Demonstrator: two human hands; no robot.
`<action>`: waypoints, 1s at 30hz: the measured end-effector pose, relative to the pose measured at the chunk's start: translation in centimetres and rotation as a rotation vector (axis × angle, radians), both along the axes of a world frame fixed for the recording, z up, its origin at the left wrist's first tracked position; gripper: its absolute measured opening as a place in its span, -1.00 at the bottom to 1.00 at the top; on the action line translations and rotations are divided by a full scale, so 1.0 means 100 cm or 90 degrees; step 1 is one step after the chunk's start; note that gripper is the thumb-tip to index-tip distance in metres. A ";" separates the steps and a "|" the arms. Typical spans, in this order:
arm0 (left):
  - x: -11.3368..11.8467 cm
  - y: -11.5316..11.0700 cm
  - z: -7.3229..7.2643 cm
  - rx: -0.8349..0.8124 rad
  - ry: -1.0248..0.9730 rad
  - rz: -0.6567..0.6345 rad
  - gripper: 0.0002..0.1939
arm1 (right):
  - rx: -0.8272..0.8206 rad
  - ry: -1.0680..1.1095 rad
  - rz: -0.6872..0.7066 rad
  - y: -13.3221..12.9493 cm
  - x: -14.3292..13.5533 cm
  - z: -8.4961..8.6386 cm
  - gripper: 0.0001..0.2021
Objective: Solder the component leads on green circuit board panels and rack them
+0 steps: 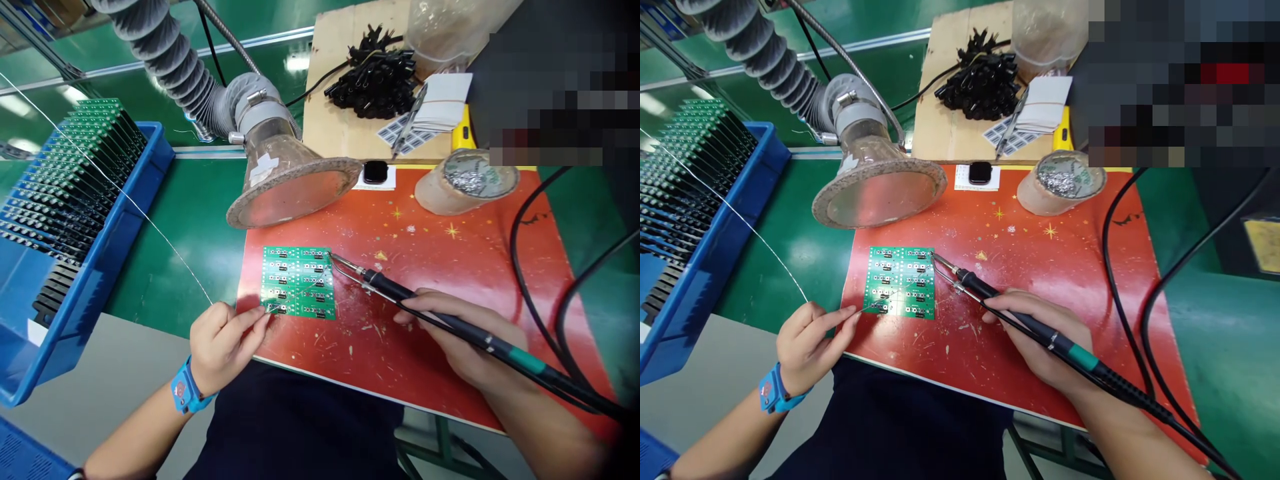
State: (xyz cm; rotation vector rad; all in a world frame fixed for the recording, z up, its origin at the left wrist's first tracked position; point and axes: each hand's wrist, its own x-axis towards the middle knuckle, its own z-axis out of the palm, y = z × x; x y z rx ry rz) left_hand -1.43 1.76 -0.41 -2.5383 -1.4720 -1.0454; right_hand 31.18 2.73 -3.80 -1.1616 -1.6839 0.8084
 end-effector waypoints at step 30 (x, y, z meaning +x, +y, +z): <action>0.010 0.014 -0.001 0.020 -0.022 0.016 -0.91 | 0.010 0.042 -0.018 -0.006 0.005 -0.006 -0.79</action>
